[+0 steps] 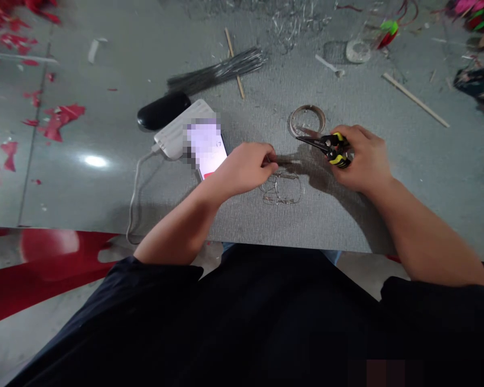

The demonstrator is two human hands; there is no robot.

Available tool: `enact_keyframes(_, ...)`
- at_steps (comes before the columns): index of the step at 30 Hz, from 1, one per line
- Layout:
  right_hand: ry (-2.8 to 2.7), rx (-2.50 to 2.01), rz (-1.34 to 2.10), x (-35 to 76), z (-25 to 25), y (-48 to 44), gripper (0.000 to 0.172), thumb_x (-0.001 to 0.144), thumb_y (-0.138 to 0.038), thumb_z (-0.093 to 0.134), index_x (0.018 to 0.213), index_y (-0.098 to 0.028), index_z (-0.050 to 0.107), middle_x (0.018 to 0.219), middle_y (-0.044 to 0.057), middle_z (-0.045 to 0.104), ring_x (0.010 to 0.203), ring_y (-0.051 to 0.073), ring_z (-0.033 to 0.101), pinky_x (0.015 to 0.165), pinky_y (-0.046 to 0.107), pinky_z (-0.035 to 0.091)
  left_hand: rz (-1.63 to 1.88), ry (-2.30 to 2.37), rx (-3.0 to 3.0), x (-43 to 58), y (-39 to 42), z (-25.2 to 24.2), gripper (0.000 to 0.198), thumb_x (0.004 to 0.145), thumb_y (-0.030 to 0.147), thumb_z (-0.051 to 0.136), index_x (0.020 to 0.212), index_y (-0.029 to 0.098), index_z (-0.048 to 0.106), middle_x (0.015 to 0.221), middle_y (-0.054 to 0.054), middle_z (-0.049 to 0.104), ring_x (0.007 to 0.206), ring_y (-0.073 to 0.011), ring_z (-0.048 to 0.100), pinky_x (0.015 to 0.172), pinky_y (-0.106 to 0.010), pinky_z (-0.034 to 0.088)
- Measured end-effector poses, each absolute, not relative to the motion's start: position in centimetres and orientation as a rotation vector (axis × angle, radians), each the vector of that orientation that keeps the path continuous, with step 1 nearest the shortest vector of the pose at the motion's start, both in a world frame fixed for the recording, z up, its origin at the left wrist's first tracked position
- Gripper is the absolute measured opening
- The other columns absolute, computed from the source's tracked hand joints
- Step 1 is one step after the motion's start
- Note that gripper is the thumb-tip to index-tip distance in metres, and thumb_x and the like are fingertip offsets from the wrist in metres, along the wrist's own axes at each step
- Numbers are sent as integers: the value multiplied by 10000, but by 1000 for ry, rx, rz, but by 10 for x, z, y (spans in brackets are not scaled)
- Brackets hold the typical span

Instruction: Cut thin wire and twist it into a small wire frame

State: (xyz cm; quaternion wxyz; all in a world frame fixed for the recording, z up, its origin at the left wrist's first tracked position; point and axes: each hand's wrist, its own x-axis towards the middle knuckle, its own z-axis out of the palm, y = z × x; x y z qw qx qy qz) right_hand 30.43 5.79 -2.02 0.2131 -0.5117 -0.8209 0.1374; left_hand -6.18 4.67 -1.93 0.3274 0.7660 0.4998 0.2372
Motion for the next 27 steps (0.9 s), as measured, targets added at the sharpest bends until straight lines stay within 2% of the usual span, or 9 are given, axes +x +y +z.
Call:
enact_keyframes(7,-2291,-1353,372,307,-27,59,589,1183,-692,796,1693,-399,771,1436,150,893,1301,486,812,1133,761,698,842,1249,1972,-51,43,-7,344,1304,458,654,1060,262,797,851,-44,801,771,-226,716,821,-421,612)
enact_keyframes(10,-2302,-1385,401,307,-26,58,611,1159,-673,814,1712,-418,759,1475,143,886,1340,503,806,1152,772,684,931,1223,1968,-45,38,-4,427,1344,559,603,1087,273,788,811,-24,738,751,-218,698,799,-416,616)
enact_keyframes(14,-2316,-1365,438,306,-28,57,684,1070,-669,862,1665,-346,766,1458,188,856,1303,506,798,1147,724,646,1035,1151,1956,-38,32,-5,498,1359,657,538,1130,295,791,847,-28,745,778,-222,730,828,-439,655)
enact_keyframes(20,-2274,-1233,388,307,-35,57,609,1006,-588,853,1568,-364,795,1318,130,861,1188,470,820,1031,661,665,1026,1150,1935,-34,29,-6,495,1358,682,485,1200,316,778,836,-17,726,768,-228,733,867,-469,672)
enact_keyframes(27,-2297,-1208,408,309,-39,55,714,972,-550,867,1664,-407,765,1385,121,865,1225,480,836,1049,699,679,1041,1117,1938,-32,25,-7,384,1373,566,493,1233,317,751,799,4,720,739,-218,751,850,-469,670)
